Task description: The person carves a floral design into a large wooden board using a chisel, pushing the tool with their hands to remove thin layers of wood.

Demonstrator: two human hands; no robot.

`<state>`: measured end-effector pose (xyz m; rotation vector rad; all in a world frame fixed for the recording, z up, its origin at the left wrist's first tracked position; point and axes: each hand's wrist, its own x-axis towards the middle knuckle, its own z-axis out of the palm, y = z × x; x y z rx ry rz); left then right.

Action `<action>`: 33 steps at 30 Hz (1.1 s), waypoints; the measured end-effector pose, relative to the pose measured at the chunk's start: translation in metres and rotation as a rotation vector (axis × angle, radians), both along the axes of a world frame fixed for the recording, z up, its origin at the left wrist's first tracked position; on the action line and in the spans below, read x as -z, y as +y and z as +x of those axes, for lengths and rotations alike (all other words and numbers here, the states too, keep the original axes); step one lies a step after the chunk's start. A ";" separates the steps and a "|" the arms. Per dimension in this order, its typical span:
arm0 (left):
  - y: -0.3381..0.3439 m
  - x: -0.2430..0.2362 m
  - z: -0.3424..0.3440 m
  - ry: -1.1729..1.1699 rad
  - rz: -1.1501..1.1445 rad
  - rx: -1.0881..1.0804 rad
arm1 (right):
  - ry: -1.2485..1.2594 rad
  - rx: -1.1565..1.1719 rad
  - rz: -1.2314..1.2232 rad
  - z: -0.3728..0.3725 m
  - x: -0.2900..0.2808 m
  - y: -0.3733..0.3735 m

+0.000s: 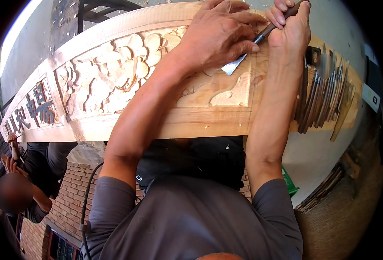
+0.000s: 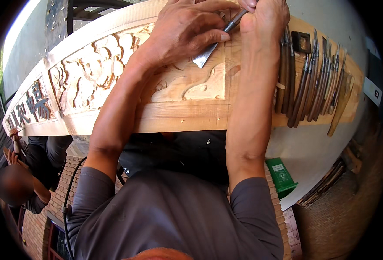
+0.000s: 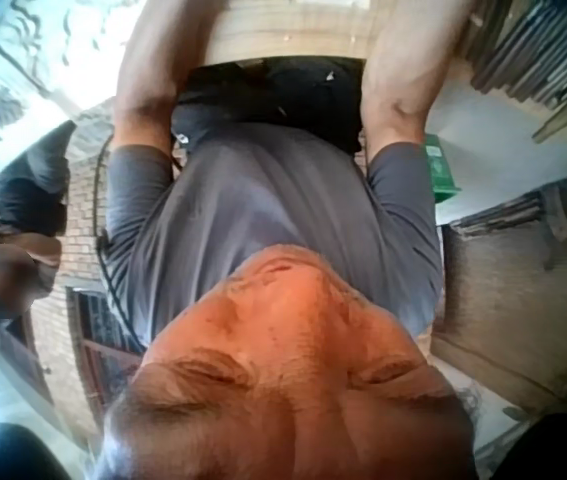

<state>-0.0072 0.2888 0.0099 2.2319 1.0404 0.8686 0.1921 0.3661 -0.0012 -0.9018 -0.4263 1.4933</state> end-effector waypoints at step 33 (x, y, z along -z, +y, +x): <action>0.004 0.011 -0.001 -0.029 0.102 -0.030 | -0.336 0.002 -0.037 -0.008 -0.006 -0.010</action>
